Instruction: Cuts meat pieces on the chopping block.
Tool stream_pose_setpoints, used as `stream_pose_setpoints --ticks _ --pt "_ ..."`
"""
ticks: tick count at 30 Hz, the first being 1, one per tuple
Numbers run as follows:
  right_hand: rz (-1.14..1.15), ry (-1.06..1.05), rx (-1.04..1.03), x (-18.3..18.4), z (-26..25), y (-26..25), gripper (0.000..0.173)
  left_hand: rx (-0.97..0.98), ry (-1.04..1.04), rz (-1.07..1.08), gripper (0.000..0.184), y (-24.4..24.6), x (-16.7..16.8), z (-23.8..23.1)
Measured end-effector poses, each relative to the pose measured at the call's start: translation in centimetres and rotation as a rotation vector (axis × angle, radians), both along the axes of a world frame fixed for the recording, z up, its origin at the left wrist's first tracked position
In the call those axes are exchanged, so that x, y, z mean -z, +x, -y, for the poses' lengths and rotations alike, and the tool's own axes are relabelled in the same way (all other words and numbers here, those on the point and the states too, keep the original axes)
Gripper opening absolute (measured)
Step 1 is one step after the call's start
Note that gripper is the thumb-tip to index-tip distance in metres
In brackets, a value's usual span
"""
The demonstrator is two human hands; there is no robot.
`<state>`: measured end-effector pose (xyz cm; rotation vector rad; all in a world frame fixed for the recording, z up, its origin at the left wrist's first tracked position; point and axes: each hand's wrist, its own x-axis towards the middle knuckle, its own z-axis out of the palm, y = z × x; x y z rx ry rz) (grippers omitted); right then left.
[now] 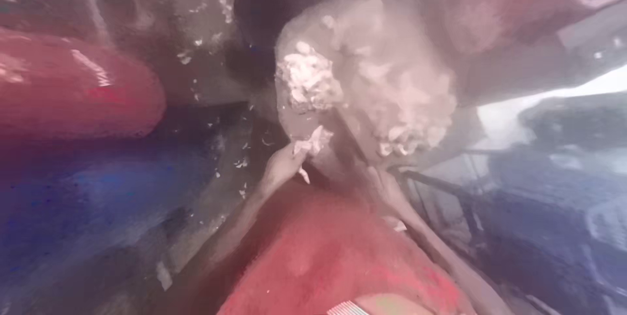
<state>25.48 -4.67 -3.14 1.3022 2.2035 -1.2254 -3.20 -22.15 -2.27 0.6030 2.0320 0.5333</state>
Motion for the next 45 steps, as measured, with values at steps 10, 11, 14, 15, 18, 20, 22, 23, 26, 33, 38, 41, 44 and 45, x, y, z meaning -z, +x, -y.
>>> stream_pose_setpoints --ticks 10,11,14,15,18,20,22,23,26,33,38,41,44,45 --pt "-0.495 0.086 -0.031 -5.9 4.0 -5.9 0.059 0.284 -0.058 -0.204 0.044 2.9 2.1 -5.8" --pt "-0.355 0.035 -0.068 -3.8 4.4 -5.4 0.057 0.267 -0.044 -0.175 0.042 2.9 1.7 -5.7" --pt "0.009 -0.167 -0.104 1.9 4.5 -4.3 0.062 0.288 -0.062 -0.048 0.039 2.0 2.3 -5.0" --pt "0.043 -0.182 -0.11 2.4 4.2 -4.1 0.064 0.253 -0.056 0.012 0.042 1.3 2.4 -4.2" --pt "0.092 -0.193 -0.133 2.1 4.3 -3.1 0.065 0.191 -0.066 0.137 0.043 -0.2 1.5 0.0" --pt "0.09 -0.163 -0.162 2.9 4.0 -2.7 0.065 0.144 -0.063 0.18 0.037 -0.9 1.0 1.6" --pt "0.084 -0.153 -0.197 3.3 3.9 -2.8 0.064 0.055 -0.029 0.221 0.034 -0.9 1.9 2.5" --pt "0.062 -0.149 -0.21 3.5 3.7 -2.9 0.063 -0.018 0.0 0.273 0.035 -0.7 3.1 2.5" --pt "0.004 -0.199 -0.155 3.3 3.4 -3.3 0.06 -0.158 0.04 0.266 0.052 0.8 5.5 0.9" --pt "0.022 -0.136 -0.046 -3.4 2.6 -4.6 0.057 -0.02 -0.066 -0.153 0.058 0.5 6.2 -3.2" --pt "-0.195 -0.117 -0.021 -6.6 2.8 -6.0 0.046 0.145 0.007 -0.091 0.04 0.1 4.8 -3.1" --pt "0.022 -0.169 -0.105 -2.8 2.6 -5.0 0.056 0.097 -0.043 -0.003 0.044 -0.7 5.3 -1.4" --pt "0.119 -0.212 -0.189 1.3 1.8 -2.4 0.06 -0.088 0.027 0.152 0.04 -1.6 3.9 1.2" --pt "0.095 -0.219 -0.174 1.6 1.6 -1.9 0.06 -0.162 0.069 0.202 0.037 -1.9 2.7 2.0"
